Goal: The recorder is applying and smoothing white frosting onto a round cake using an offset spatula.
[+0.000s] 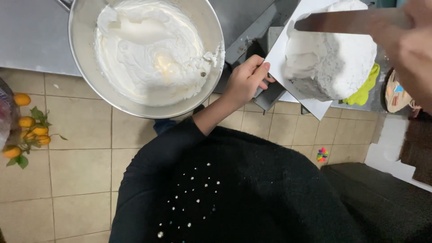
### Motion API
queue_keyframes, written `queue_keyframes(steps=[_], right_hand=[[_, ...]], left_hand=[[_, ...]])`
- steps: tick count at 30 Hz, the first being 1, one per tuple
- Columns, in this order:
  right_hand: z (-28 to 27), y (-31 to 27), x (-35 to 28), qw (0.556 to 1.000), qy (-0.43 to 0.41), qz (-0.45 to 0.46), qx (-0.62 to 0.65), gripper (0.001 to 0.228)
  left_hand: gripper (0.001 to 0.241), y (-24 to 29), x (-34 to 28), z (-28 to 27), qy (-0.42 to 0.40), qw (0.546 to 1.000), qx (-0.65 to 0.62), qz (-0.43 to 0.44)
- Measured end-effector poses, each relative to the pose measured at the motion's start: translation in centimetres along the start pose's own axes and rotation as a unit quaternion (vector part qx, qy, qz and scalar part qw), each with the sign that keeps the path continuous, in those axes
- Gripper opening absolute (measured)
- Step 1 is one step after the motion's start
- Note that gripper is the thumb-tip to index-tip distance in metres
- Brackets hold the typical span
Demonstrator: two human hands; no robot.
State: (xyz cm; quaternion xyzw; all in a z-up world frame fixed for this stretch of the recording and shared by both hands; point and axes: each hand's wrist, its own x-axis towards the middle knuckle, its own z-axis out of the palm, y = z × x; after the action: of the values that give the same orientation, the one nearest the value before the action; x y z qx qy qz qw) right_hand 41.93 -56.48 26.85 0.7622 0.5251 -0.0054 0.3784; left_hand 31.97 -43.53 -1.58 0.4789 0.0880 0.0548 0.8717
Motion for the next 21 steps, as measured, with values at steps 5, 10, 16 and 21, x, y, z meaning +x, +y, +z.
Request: queue_keyframes(steps=[5, 10, 16, 21], right_hand=[[-0.8, -1.3, -0.1, 0.998, -0.008, -0.007, -0.057, 0.030], [-4.8, -3.0, -1.4, 0.963, -0.027, -0.102, -0.248, 0.033], [-2.8, -1.4, -1.0, 0.961, 0.007, -0.100, -0.257, 0.033], [2.9, 1.4, 0.5, 0.991, 0.056, -0.044, -0.113, 0.028]], left_hand=[[0.023, 0.2, 0.0, 0.0, 0.002, 1.000, 0.006, 0.000], [0.024, 0.0, 0.1, -0.1, 0.003, 1.000, 0.003, 0.002], [0.024, 0.4, -0.1, 0.2, 0.012, 1.000, 0.013, -0.005], [0.023, 1.3, -0.7, 0.5, 0.016, 0.999, 0.024, -0.020]])
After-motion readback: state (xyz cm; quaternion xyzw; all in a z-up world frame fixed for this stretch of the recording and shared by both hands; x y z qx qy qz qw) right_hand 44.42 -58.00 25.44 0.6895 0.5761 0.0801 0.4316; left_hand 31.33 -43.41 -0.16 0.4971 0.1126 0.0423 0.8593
